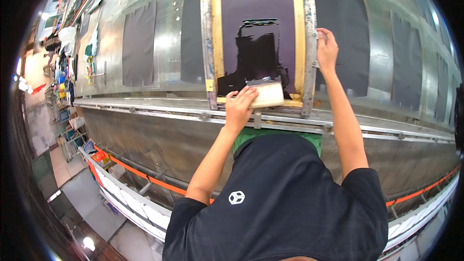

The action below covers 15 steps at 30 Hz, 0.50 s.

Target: The person uses a white squeegee to spread black ink across a purple screen printing frame. They repeatedly pull the ink from the bottom to the top of the frame, ensuring even coverage. The person briefly lifts the frame to inspect the ink distribution before continuing the spreading process.

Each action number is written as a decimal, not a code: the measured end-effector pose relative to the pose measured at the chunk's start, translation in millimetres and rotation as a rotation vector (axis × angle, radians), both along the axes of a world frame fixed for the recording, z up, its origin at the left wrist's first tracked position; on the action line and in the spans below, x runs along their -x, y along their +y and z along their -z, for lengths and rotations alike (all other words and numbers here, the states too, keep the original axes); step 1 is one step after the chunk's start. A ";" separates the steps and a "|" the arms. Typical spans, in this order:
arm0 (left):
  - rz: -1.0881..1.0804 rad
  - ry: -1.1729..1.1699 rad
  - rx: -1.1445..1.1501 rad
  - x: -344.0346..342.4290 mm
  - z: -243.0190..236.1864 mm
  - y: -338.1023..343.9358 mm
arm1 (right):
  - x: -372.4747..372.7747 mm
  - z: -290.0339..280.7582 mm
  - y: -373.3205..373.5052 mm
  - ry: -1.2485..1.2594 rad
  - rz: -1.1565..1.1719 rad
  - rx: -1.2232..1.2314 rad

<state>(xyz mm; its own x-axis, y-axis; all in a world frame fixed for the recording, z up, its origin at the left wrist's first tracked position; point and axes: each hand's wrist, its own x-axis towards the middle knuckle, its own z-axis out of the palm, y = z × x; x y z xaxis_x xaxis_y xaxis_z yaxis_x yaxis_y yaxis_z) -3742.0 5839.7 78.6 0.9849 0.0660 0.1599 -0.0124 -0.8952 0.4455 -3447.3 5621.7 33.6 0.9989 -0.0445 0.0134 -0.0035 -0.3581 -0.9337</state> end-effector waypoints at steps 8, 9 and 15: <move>0.087 0.004 -0.010 36.0 -0.8 152.2 | 56.7 -9.5 140.7 0.015 -0.001 0.041; 0.087 0.005 0.000 36.6 -1.2 160.9 | 58.3 -6.6 147.3 -0.003 0.000 0.056; 0.082 -0.009 0.077 10.2 -1.8 198.2 | 59.6 7.0 158.2 -0.056 0.033 0.128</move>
<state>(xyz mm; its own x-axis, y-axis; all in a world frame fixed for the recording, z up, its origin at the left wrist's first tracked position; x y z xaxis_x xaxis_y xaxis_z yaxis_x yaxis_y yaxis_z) -3752.2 6037.9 80.4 0.9861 -0.0020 0.1661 -0.0881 -0.8541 0.5127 -3506.8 5779.9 26.6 0.9945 -0.0720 0.0764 0.0332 -0.4751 -0.8793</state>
